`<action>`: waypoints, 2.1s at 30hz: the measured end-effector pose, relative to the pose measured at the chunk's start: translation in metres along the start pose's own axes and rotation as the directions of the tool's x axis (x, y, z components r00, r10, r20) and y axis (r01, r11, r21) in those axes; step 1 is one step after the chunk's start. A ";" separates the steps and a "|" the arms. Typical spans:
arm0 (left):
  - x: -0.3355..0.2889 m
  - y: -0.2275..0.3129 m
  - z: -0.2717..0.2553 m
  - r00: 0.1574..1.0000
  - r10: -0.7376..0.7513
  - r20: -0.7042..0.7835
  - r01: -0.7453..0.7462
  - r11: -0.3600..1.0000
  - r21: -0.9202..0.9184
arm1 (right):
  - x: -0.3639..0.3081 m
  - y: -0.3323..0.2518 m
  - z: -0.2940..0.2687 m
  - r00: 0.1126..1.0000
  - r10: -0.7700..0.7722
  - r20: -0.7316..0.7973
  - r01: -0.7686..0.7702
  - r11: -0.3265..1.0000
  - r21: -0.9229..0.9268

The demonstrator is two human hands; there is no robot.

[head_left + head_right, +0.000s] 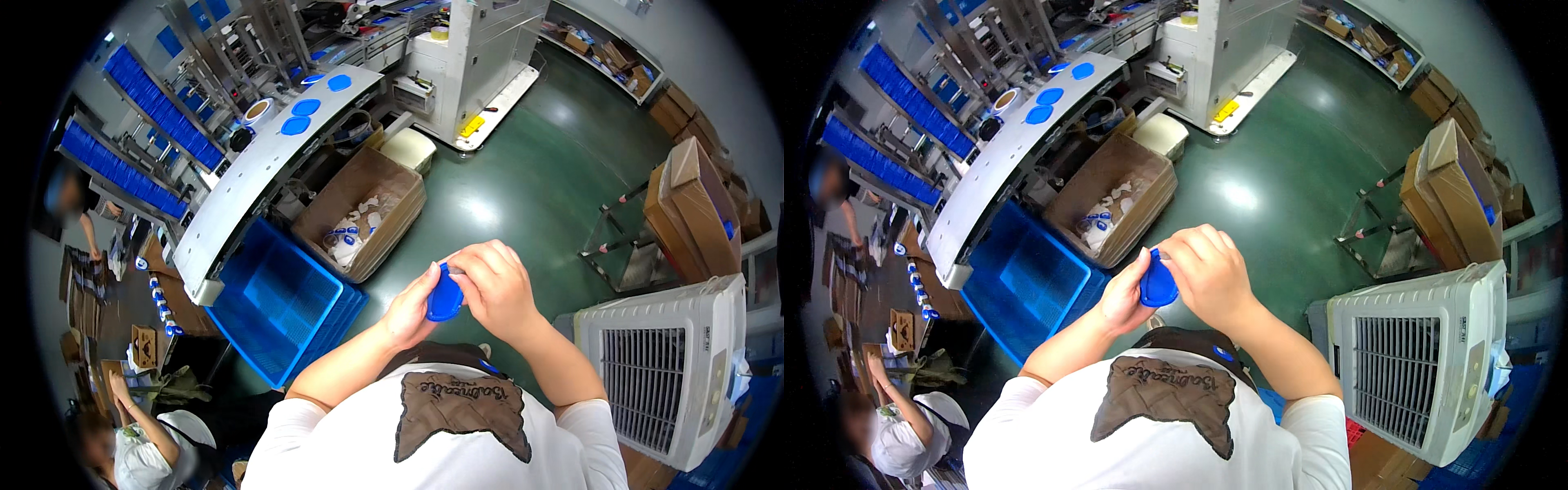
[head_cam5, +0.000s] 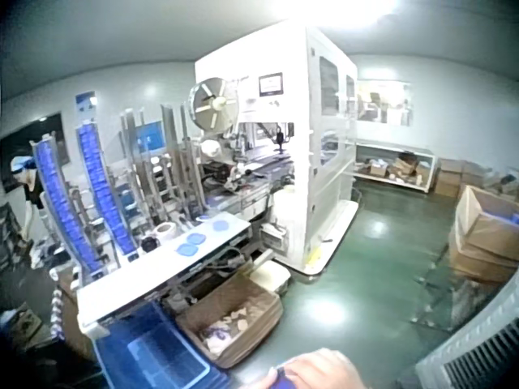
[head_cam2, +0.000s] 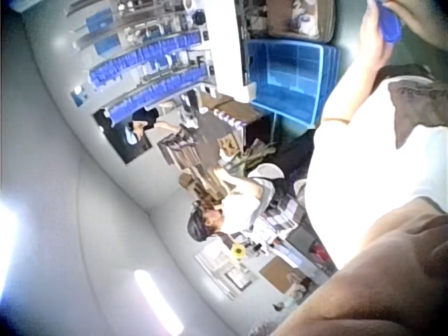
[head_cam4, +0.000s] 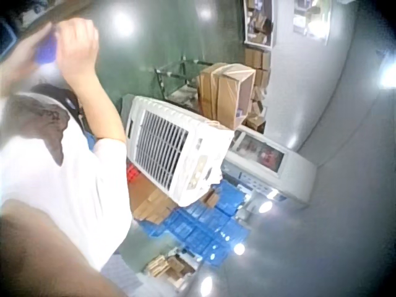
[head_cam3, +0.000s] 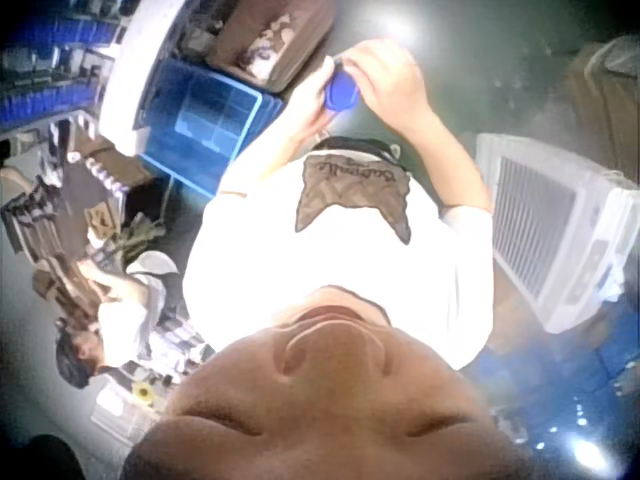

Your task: The person assembles and packages wet wipe containers by hand and using industrial machinery. They retrieve a plastic lid, place it onto a soft package of wet wipes on a conveyor, and then monitor the automated robotic arm as it processes the items before interacting with a control panel.

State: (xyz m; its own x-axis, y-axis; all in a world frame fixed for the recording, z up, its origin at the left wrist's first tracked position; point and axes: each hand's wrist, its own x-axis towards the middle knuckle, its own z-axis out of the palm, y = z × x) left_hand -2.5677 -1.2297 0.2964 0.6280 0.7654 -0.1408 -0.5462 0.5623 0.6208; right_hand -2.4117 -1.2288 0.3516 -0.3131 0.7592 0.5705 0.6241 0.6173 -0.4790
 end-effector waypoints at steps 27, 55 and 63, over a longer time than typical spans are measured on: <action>0.015 0.001 0.024 0.903 0.386 -0.189 -0.417 0.894 -0.166 | -0.028 0.032 -0.033 0.985 0.065 -0.163 -0.034 0.982 0.186; 0.010 0.012 0.023 0.882 0.383 -0.276 -0.419 0.904 -0.084 | -0.005 0.020 0.009 0.962 -0.261 0.085 0.236 0.945 0.225; 0.012 0.018 0.024 0.902 0.328 -0.281 -0.367 0.925 -0.098 | 0.003 0.009 0.020 0.949 -0.302 0.093 0.273 0.932 0.240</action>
State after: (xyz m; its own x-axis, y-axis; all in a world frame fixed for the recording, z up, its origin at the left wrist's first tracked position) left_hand -2.5568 -1.2173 0.3241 0.2316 0.9627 -0.1400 -0.7902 0.2701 0.5502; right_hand -2.4212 -1.2169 0.3362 -0.5518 0.5535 0.6239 0.3242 0.8316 -0.4510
